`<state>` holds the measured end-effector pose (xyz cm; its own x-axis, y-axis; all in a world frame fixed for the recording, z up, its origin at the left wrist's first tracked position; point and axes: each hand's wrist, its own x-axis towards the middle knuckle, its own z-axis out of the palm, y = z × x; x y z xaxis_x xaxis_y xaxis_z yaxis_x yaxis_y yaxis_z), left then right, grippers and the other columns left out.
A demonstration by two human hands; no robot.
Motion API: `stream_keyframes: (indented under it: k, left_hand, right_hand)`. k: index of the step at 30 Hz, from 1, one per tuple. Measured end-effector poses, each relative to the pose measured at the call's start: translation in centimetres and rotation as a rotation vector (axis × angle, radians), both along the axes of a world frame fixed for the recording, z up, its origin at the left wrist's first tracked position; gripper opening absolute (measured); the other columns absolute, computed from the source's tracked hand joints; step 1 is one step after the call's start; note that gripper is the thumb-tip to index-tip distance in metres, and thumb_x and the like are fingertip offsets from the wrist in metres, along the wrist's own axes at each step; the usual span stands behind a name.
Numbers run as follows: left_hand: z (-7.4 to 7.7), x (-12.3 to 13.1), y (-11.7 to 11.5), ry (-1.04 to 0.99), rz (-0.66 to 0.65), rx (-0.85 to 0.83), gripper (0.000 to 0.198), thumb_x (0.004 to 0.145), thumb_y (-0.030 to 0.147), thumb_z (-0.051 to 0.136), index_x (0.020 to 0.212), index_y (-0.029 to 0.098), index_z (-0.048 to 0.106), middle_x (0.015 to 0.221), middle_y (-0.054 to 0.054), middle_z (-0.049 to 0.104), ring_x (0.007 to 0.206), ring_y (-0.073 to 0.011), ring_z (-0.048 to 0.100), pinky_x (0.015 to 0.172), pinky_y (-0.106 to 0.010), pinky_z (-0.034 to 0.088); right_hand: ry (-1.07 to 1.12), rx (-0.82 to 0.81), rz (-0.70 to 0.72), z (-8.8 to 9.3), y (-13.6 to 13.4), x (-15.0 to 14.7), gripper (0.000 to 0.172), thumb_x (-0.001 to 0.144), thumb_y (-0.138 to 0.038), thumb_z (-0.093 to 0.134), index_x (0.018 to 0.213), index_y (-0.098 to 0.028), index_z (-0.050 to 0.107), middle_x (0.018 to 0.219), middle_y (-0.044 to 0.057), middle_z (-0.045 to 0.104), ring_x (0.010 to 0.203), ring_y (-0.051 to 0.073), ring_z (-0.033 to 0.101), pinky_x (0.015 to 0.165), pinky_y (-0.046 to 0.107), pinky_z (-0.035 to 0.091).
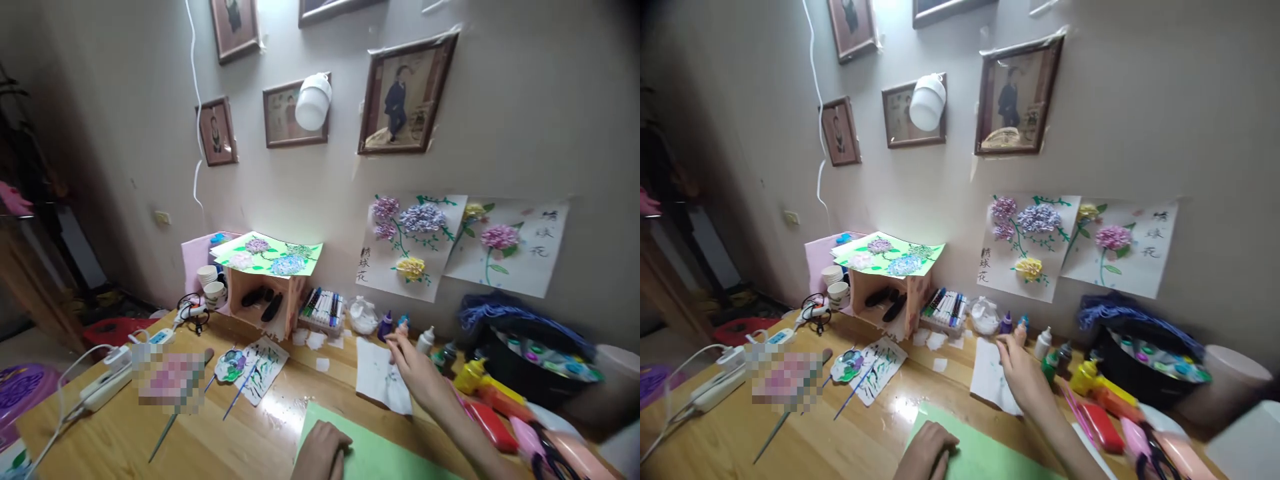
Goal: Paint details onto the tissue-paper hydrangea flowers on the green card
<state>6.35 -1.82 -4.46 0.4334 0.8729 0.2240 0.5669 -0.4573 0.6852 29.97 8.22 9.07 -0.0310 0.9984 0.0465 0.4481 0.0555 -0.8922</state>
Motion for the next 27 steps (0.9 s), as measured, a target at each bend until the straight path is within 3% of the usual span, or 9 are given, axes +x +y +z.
stream_keyframes:
  k: [2,5,9,13,19,24,27]
  left_hand:
    - [-1.5,-0.1,0.7,0.019,0.0,-0.024,0.034,0.079,0.0,0.042,0.099,0.018,0.062,0.095,-0.01,0.064,0.092,-0.0218,0.055,0.082,-0.034,0.044]
    - [-3.1,-0.1,1.5,0.056,-0.021,-0.098,0.043,0.07,-0.006,0.044,0.098,0.02,0.063,0.095,-0.008,0.062,0.093,-0.0208,0.054,0.085,-0.032,0.042]
    - [-3.8,-0.3,2.1,0.09,-0.036,-0.172,0.051,0.063,-0.006,0.045,0.1,0.023,0.065,0.094,-0.006,0.06,0.093,-0.0201,0.051,0.082,-0.029,0.041]
    - [-3.4,-0.5,2.3,0.065,-0.011,-0.212,0.045,0.064,-0.002,0.045,0.094,0.025,0.067,0.09,-0.005,0.058,0.09,-0.0194,0.048,0.08,-0.028,0.039]
    - [-1.9,-0.6,2.1,0.029,0.005,-0.242,0.038,0.059,-0.002,0.045,0.08,0.023,0.066,0.083,-0.003,0.057,0.086,-0.0181,0.05,0.08,-0.027,0.04]
    - [-2.0,-1.0,2.4,0.05,-0.013,-0.228,0.037,0.061,-0.001,0.044,0.081,0.022,0.067,0.085,-0.003,0.061,0.087,-0.0182,0.053,0.081,-0.028,0.041]
    - [-2.0,-1.1,2.2,0.02,-0.013,-0.207,0.038,0.061,0.0,0.044,0.082,0.021,0.067,0.085,-0.003,0.063,0.087,-0.0181,0.055,0.08,-0.028,0.042]
  right_hand:
    - [0.168,0.002,0.041,3.9,2.0,-3.4,0.01,0.084,-0.033,0.055,0.088,-0.025,0.059,0.069,0.002,0.063,0.054,0.017,0.055,0.049,0.028,0.043]
    - [0.257,-0.049,0.122,9.0,6.2,-9.0,0.016,0.088,-0.036,0.051,0.091,-0.021,0.057,0.077,0.003,0.066,0.054,0.013,0.055,0.049,0.025,0.046]
    - [0.331,-0.165,0.221,12.3,11.7,-14.0,0.029,0.09,-0.037,0.053,0.106,-0.013,0.057,0.091,0.008,0.066,0.067,0.013,0.062,0.064,0.03,0.054]
    - [0.377,-0.207,0.268,12.6,14.5,-15.8,0.032,0.09,-0.033,0.055,0.118,-0.015,0.056,0.118,0.009,0.059,0.1,0.02,0.061,0.084,0.04,0.053]
    - [0.45,-0.154,0.223,11.8,15.5,-15.7,0.033,0.091,-0.033,0.055,0.119,-0.016,0.055,0.12,0.009,0.058,0.102,0.02,0.06,0.085,0.041,0.053]
    - [0.497,-0.068,0.189,11.7,14.8,-12.3,0.031,0.091,-0.033,0.054,0.117,-0.017,0.056,0.119,0.009,0.059,0.099,0.019,0.061,0.084,0.04,0.053]
    - [0.513,-0.022,0.215,11.5,13.1,-8.8,0.023,0.089,-0.025,0.056,0.11,-0.016,0.06,0.104,0.007,0.066,0.089,0.016,0.064,0.079,0.031,0.053]
